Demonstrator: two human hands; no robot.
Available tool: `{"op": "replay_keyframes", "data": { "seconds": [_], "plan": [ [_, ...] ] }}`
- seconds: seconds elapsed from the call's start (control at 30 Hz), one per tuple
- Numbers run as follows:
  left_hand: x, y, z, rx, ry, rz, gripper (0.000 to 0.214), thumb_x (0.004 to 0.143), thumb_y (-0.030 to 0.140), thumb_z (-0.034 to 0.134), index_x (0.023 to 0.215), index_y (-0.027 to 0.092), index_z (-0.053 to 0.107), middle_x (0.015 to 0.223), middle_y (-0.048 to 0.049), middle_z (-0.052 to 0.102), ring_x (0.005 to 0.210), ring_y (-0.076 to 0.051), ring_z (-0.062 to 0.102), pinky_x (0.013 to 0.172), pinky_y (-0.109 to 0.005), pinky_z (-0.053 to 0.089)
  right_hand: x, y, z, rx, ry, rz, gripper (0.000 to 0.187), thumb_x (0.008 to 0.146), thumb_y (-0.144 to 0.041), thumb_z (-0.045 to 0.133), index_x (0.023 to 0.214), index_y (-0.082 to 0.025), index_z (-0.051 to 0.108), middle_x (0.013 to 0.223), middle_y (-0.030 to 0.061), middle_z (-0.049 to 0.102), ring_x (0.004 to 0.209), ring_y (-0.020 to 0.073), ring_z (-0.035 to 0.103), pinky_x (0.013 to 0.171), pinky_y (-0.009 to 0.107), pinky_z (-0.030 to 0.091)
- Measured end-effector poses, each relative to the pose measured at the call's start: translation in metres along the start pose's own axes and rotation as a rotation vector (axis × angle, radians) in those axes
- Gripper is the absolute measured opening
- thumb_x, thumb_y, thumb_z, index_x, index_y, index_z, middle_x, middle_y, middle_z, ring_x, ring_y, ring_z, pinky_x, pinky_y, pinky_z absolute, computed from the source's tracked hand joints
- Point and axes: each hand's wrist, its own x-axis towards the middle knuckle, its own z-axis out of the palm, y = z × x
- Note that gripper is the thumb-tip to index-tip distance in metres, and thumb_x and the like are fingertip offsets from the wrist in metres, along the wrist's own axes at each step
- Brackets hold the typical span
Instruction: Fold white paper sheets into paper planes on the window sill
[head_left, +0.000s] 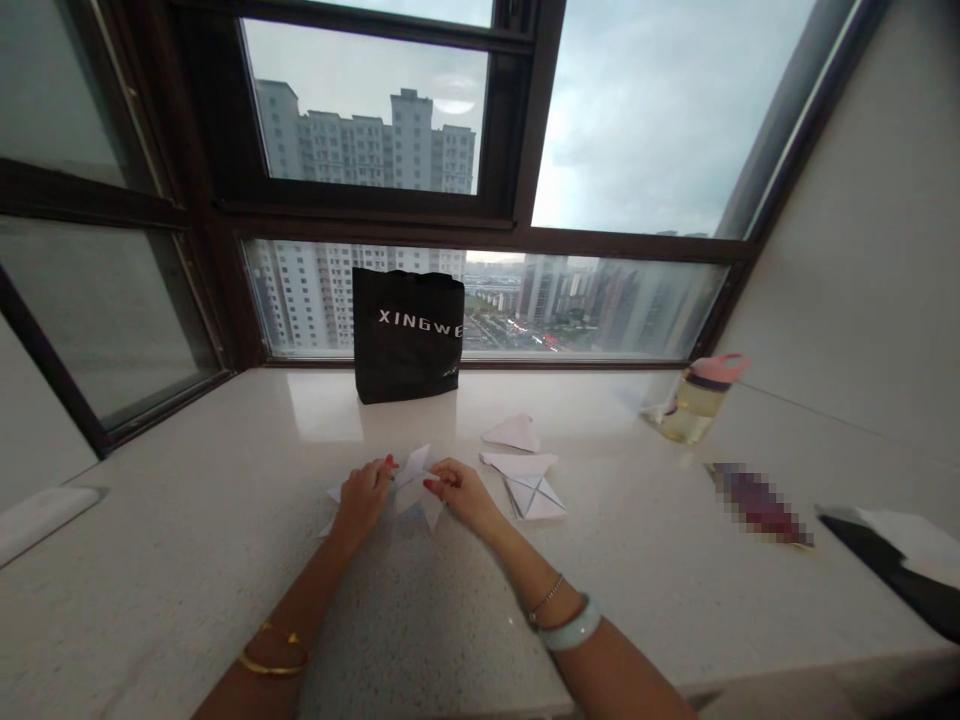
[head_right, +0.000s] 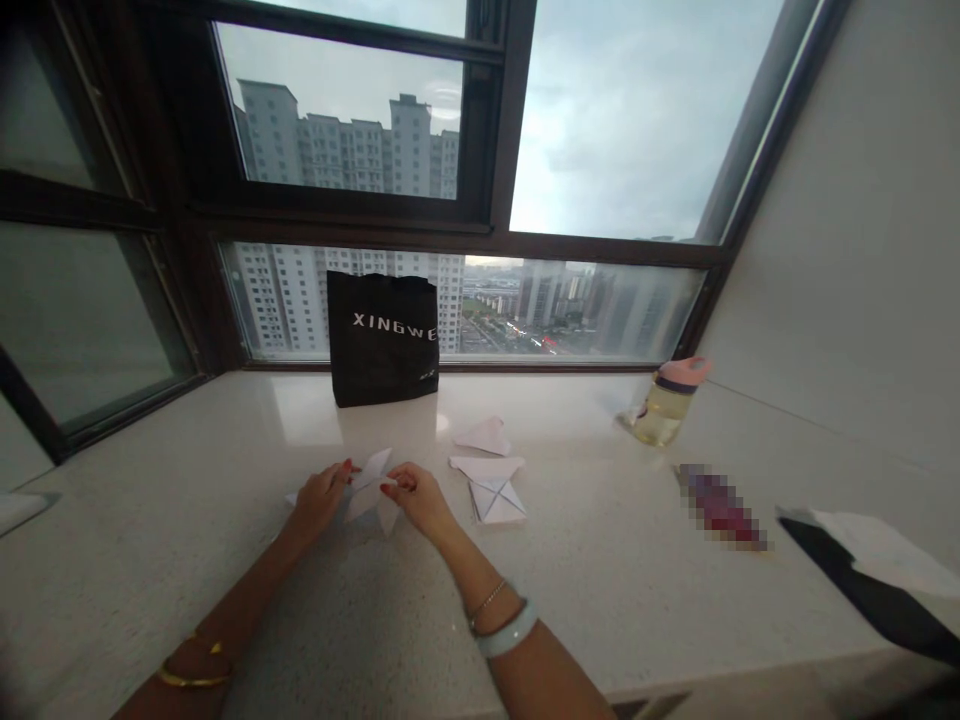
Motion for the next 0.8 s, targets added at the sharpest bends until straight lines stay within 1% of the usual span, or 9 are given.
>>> {"op": "replay_keyframes", "data": {
  "seconds": [0.1, 0.2, 0.27, 0.33, 0.43, 0.57, 0.63, 0.7, 0.8],
  "plan": [
    [-0.003, 0.006, 0.0, -0.219, -0.066, 0.014, 0.04, 0.079, 0.044, 0.034, 0.075, 0.017, 0.063, 0.074, -0.0053, 0.065, 0.071, -0.019, 0.057, 0.067, -0.03, 0.041, -0.001, -0.004, -0.002, -0.023, 0.013, -0.047, 0.023, 0.066, -0.04, 0.06, 0.074, -0.019, 0.055, 0.058, -0.0041, 0.053, 0.052, 0.0094, 0.044, 0.051, 0.022, 0.031],
    [-0.006, 0.014, 0.001, -0.418, -0.12, 0.041, 0.044, 0.074, 0.053, 0.039, 0.064, 0.016, 0.059, 0.061, -0.0018, 0.059, 0.062, -0.016, 0.054, 0.06, -0.026, 0.041, -0.001, -0.008, -0.004, -0.145, 0.106, -0.1, 0.022, 0.063, -0.039, 0.062, 0.07, -0.019, 0.058, 0.068, -0.0011, 0.056, 0.062, 0.0115, 0.047, 0.056, 0.023, 0.035],
    [-0.007, 0.018, 0.002, -0.522, -0.155, 0.017, 0.042, 0.071, 0.054, 0.043, 0.067, 0.015, 0.059, 0.061, -0.0008, 0.059, 0.061, -0.015, 0.053, 0.059, -0.025, 0.042, 0.0, -0.008, -0.005, -0.175, 0.147, -0.097, 0.022, 0.063, -0.039, 0.063, 0.068, -0.018, 0.058, 0.066, -0.001, 0.055, 0.063, 0.0118, 0.047, 0.057, 0.023, 0.035],
    [-0.008, 0.02, 0.002, -0.595, -0.199, -0.009, 0.039, 0.068, 0.052, 0.049, 0.074, 0.015, 0.061, 0.065, -0.001, 0.061, 0.062, -0.014, 0.054, 0.058, -0.024, 0.043, 0.0, -0.006, -0.004, -0.112, 0.125, -0.078, 0.024, 0.063, -0.041, 0.062, 0.068, -0.018, 0.057, 0.061, -0.0022, 0.053, 0.058, 0.0111, 0.046, 0.054, 0.023, 0.035],
    [-0.007, 0.018, 0.002, -0.624, -0.194, -0.03, 0.038, 0.066, 0.047, 0.054, 0.082, 0.014, 0.062, 0.068, -0.0016, 0.062, 0.06, -0.013, 0.055, 0.055, -0.023, 0.043, 0.002, -0.005, -0.005, 0.018, 0.089, -0.05, 0.028, 0.062, -0.044, 0.061, 0.069, -0.018, 0.054, 0.053, -0.0049, 0.05, 0.049, 0.009, 0.043, 0.048, 0.022, 0.033],
    [-0.003, 0.011, 0.001, -0.594, -0.113, -0.025, 0.036, 0.067, 0.043, 0.053, 0.087, 0.014, 0.063, 0.066, -0.0014, 0.062, 0.055, -0.011, 0.053, 0.052, -0.022, 0.041, 0.001, -0.012, -0.011, 0.015, 0.225, -0.03, 0.031, 0.062, -0.047, 0.06, 0.072, -0.018, 0.055, 0.044, -0.0077, 0.042, 0.04, 0.0074, 0.036, 0.041, 0.021, 0.028],
    [-0.001, 0.009, 0.001, -0.577, -0.115, -0.014, 0.035, 0.068, 0.042, 0.053, 0.088, 0.015, 0.063, 0.066, -0.0015, 0.062, 0.055, -0.011, 0.053, 0.052, -0.022, 0.041, 0.0, -0.017, -0.014, 0.04, 0.249, -0.035, 0.034, 0.063, -0.049, 0.06, 0.075, -0.017, 0.057, 0.046, -0.0058, 0.047, 0.041, 0.0084, 0.04, 0.041, 0.021, 0.029],
    [0.0, 0.008, 0.004, -0.574, -0.114, -0.021, 0.037, 0.068, 0.043, 0.053, 0.09, 0.015, 0.063, 0.067, -0.0017, 0.062, 0.057, -0.011, 0.055, 0.053, -0.022, 0.041, -0.001, -0.021, -0.015, 0.086, 0.238, -0.036, 0.037, 0.062, -0.049, 0.06, 0.078, -0.016, 0.058, 0.05, -0.0036, 0.052, 0.043, 0.0097, 0.044, 0.042, 0.022, 0.032],
    [-0.001, 0.009, 0.009, -0.67, -0.096, -0.115, 0.045, 0.071, 0.05, 0.048, 0.096, 0.014, 0.06, 0.075, -0.0037, 0.062, 0.061, -0.011, 0.058, 0.053, -0.022, 0.043, -0.003, -0.023, -0.012, 0.155, 0.249, -0.027, 0.038, 0.061, -0.049, 0.062, 0.079, -0.017, 0.058, 0.052, -0.003, 0.055, 0.043, 0.0102, 0.046, 0.043, 0.023, 0.034]
  ]
}}
